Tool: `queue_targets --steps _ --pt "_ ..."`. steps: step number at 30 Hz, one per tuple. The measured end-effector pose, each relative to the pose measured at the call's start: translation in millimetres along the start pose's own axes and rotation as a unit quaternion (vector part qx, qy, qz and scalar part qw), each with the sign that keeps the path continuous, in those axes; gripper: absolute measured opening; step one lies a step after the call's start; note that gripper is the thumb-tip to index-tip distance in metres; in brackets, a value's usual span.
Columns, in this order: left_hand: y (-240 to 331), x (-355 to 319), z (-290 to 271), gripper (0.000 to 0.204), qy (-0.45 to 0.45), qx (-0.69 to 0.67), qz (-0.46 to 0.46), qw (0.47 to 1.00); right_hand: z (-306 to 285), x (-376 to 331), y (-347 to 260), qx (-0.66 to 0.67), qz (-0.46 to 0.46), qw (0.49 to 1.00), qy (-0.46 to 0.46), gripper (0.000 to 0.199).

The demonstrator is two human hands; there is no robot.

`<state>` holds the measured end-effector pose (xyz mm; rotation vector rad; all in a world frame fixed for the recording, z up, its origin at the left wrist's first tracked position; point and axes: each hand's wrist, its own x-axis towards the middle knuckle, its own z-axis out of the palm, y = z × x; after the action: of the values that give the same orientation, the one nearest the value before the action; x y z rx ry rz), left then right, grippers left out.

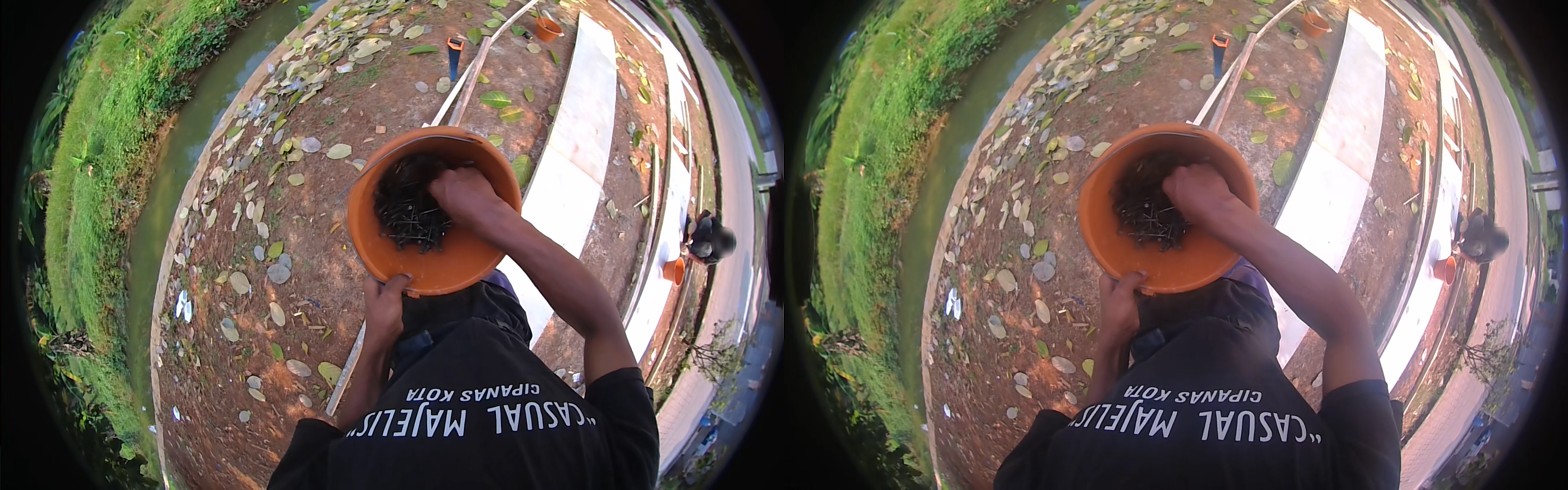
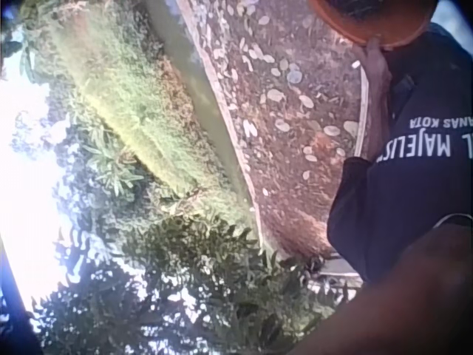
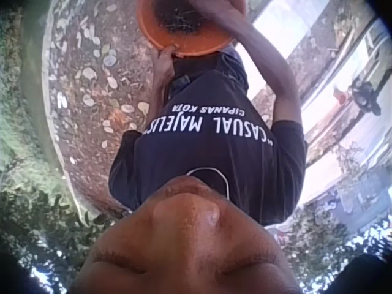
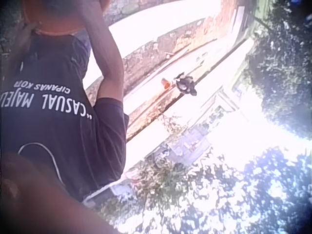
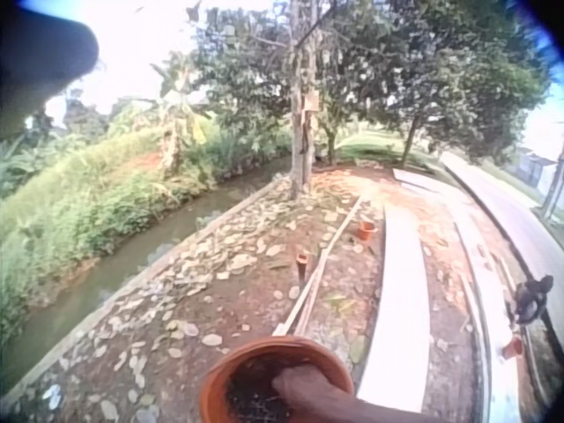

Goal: The person retrieves nails from a bucket and uses a hammer to fasten nails into a wooden frame laid on the ground. They repeatedly position nails and strike them with the hammer, then move along the frame to continue nailing at different points.

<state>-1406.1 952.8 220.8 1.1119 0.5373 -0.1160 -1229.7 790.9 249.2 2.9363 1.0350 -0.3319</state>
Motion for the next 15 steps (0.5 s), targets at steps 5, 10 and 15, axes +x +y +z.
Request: queue_targets --steps 5,10,15 --pt "3 -1 3 0.021 -0.015 0.015 0.012 1.000 -16 5 2 0.104 0.048 0.988 0.103 0.016" --pt "3 -3 8 0.020 -0.014 0.034 0.020 0.999 -2 16 -1 0.130 -0.001 0.988 0.084 0.020" --pt "10 -6 10 0.024 -0.051 0.083 0.003 0.995 -1 20 -9 0.089 -0.003 0.995 0.054 0.022"
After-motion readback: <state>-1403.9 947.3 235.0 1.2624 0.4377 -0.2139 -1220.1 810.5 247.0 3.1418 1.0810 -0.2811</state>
